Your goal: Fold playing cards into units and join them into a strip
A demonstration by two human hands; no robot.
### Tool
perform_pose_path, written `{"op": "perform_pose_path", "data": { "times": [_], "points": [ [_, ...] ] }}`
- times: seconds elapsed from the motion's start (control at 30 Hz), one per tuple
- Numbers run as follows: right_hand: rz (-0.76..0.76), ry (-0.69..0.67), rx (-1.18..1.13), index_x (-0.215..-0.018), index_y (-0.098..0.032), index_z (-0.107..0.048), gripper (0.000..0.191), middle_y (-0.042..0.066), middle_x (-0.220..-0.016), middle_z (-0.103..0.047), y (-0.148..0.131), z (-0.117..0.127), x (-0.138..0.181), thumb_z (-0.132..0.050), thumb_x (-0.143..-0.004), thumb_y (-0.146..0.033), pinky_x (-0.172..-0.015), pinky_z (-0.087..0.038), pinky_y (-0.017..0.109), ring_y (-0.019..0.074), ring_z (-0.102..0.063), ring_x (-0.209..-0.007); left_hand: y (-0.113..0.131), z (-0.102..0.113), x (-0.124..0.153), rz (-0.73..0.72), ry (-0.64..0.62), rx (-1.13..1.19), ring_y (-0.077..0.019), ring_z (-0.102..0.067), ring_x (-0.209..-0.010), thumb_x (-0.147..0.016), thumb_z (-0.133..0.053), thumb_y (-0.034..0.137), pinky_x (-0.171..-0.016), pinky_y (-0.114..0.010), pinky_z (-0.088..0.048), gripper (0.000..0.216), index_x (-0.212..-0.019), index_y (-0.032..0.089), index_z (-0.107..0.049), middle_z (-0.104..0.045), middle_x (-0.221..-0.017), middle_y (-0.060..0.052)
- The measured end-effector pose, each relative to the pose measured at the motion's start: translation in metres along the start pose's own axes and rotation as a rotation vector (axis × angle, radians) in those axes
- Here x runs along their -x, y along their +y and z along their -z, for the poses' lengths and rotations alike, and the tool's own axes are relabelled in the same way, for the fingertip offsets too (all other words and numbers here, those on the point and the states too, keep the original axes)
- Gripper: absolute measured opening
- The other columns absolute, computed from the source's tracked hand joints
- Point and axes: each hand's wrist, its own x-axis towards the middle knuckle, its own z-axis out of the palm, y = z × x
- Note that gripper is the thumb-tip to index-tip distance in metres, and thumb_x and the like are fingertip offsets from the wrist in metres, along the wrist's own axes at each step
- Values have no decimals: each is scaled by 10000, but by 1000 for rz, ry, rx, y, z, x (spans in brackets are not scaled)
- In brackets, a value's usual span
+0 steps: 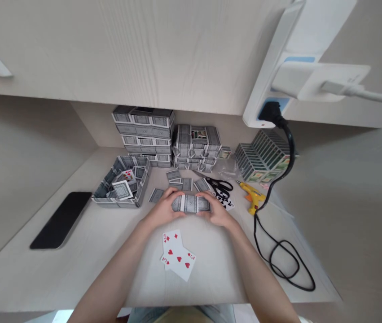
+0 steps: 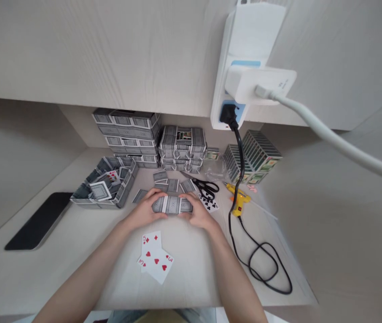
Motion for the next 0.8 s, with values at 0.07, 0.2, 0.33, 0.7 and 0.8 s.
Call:
{"op": "perform_pose_path", "data": {
  "times": [0.07, 0.2, 0.33, 0.7, 0.8],
  "points": [
    [-1, -28, 5, -1145, -198, -485, 515, 81, -1065, -502, 0, 1, 0, -664, -667, -272, -901, -366, 371, 240, -490, -1013, 0, 1, 0, 1, -13, -2, -217, -432, -1118, -577, -748, 339, -974, -346, -371, 581, -1092, 231, -503, -428, -1136, -45],
    [-9, -52, 24, -1153, -200, -484, 498, 91, -1119, -493, 0, 3, 0, -643, -686, -273, -914, -360, 373, 245, -479, -1050, -1, 1, 0, -19, -39, 0, -214, -449, -1102, -603, -731, 317, -963, -350, -384, 569, -1117, 237, -499, -438, -1139, -43],
    [-4, -42, 22, -1150, -209, -486, 493, 88, -1121, -500, -1, 4, -1, -643, -690, -291, -919, -361, 371, 245, -480, -1061, -1, -1, 1, -39, -31, -10, -220, -449, -1115, -638, -704, 323, -970, -361, -386, 605, -1190, 252, -466, -438, -1161, -49],
    [12, 36, 60, -1154, -215, -497, 494, 85, -1099, -519, -5, -2, -3, -648, -695, -317, -911, -369, 384, 242, -480, -1051, 0, -1, -1, -65, 20, -96, -213, -467, -1078, -670, -674, 339, -938, -351, -402, 538, -1159, 226, -480, -492, -1101, -55],
    [20, 112, 114, -1264, -211, -404, 643, 109, -1221, -468, -4, -2, -4, -648, -696, -388, -926, -357, 397, 258, -436, -1108, -1, 2, -1, -57, 77, -158, -217, -453, -1084, -696, -649, 322, -944, -361, -389, 509, -1160, 214, -472, -494, -1099, -60]
  ]
}}
